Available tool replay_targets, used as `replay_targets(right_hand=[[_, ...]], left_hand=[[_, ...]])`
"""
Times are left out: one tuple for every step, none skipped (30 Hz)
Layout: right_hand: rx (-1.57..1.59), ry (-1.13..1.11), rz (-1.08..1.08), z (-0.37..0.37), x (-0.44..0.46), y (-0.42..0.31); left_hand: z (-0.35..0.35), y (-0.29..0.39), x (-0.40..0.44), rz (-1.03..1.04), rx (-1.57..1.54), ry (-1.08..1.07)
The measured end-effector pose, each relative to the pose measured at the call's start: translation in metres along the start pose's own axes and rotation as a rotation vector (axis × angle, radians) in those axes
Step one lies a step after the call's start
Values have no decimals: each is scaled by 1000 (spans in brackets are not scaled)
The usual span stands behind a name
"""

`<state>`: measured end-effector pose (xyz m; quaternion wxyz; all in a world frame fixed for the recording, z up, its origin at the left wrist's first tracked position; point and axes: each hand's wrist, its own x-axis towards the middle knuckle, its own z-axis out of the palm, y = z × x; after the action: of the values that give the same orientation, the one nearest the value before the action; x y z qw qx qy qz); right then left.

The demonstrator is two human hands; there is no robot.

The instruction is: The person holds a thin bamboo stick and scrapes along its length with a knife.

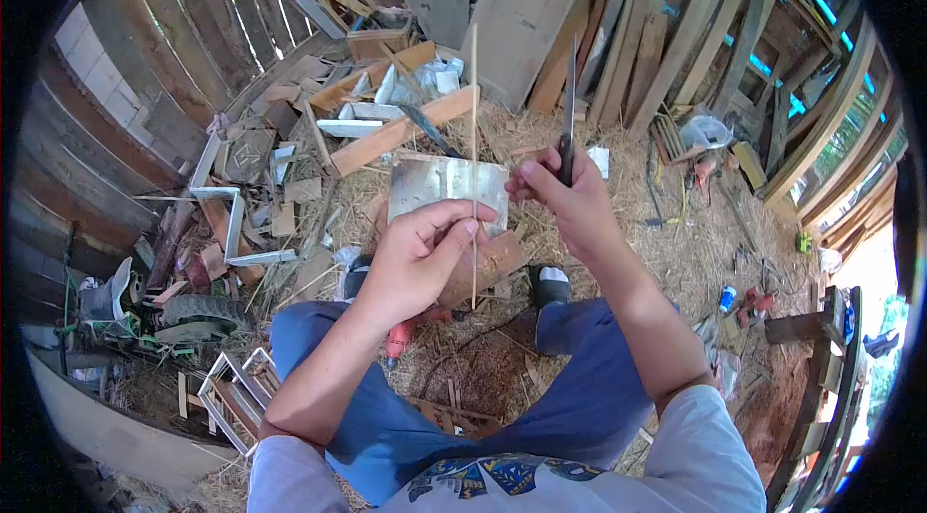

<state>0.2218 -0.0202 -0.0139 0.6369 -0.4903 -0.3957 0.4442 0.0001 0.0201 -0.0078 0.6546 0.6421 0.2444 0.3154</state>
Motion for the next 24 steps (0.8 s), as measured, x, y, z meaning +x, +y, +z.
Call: replay_targets(right_hand=[[38,-19,-22,2,-1,-4],[41,-39,-32,2,-1,-7],[43,-32,-23,3,-2,-9],[50,-54,-58,5,-3,-12],[58,-78,-95,6,-3,-13],[60,-74,-89,6,-4,-13],[60,-84,-105,6,-5,-13],[59,-95,-122,7,-5,-14],[60,-92,-119,7,-5,-15],[77,-108,-126,8,-5,-17],[94,-125,-134,8,-5,-18],[96,-124,-132,8,-5,-18],[131,-139,-125,8,-5,-18],[165,-154,-118,7,-5,-19],[166,-153,-118,7,-5,-18],[149,-145,-124,7,-5,-18],[133,-136,-130,7,-5,-18],[134,-135,-129,7,-5,-19],[113,-116,-111,8,-6,-21],[92,-97,-93,8,-6,-23],[93,-95,-92,8,-6,-23],[86,-88,-99,8,-6,-23],[78,-82,-106,8,-6,-23],[79,-81,-105,8,-6,-22]], left_hand=[[3,0,-2,-15,23,-42],[5,1,-4,-14,101,-60],[8,4,-6,-24,97,-65],[11,7,-8,-54,68,-96],[13,9,-10,-84,39,-125],[15,8,-11,-91,38,-127],[17,8,-12,-101,27,-133],[17,8,-12,-109,16,-138],[18,8,-12,-113,16,-140],[18,8,-12,-112,19,-147],[19,8,-12,-111,23,-154],[19,7,-12,-114,23,-155],[20,5,-11,-98,30,-159],[20,4,-11,-80,37,-164],[20,6,-11,-82,38,-165],[21,10,-11,-111,33,-168],[21,12,-11,-140,30,-170],[22,11,-11,-142,30,-171],[22,10,-10,-138,15,-170],[22,9,-10,-134,-1,-169],[23,11,-10,-136,0,-171],[23,17,-11,-182,-12,-174],[22,19,-11,-205,-18,-176],[22,22,-11,-229,-23,-178]])
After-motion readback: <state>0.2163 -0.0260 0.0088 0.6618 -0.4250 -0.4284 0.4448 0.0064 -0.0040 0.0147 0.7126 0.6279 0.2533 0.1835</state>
